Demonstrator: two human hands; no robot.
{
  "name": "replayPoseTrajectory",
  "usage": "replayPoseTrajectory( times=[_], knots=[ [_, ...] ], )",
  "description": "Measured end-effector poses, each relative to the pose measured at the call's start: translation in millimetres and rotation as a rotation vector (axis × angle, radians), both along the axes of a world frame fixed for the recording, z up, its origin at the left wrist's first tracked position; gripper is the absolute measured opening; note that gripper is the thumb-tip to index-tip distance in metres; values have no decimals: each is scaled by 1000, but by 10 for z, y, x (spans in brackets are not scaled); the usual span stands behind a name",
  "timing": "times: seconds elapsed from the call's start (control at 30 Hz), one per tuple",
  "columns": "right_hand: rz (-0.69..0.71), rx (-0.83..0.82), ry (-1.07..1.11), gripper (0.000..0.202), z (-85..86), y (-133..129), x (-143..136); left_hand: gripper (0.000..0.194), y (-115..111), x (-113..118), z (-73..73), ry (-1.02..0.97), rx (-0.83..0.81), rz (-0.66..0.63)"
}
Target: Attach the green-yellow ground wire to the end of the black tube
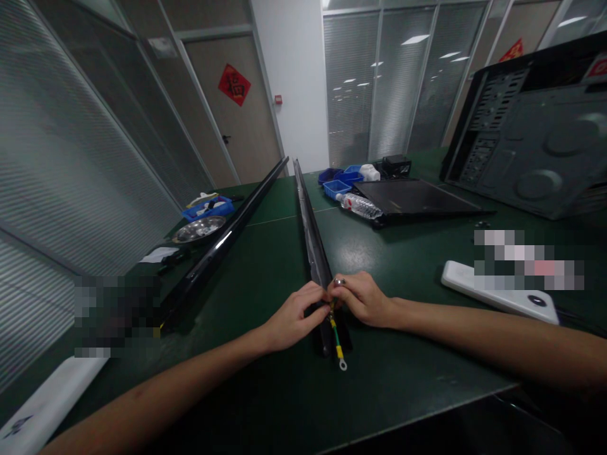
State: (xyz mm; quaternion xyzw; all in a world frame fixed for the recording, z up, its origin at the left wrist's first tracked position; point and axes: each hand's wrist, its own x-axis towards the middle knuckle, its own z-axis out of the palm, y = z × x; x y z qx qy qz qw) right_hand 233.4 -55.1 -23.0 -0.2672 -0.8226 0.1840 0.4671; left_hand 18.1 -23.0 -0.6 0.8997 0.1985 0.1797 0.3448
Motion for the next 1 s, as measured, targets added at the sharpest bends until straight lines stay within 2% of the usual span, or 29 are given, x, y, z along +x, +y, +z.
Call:
replayPoseTrajectory(
  times=[0.5, 0.73, 1.0],
  knots=[
    [-18, 39, -31, 34, 8, 3, -5, 15, 11, -14, -16, -14, -11, -11],
    [-8, -49, 34, 26, 27, -15, -5, 19, 19, -23, -39, -10, -29, -6],
    [-1, -86, 27, 25, 25, -19, -6, 20, -4, 4, 17, -28, -26, -16]
  ],
)
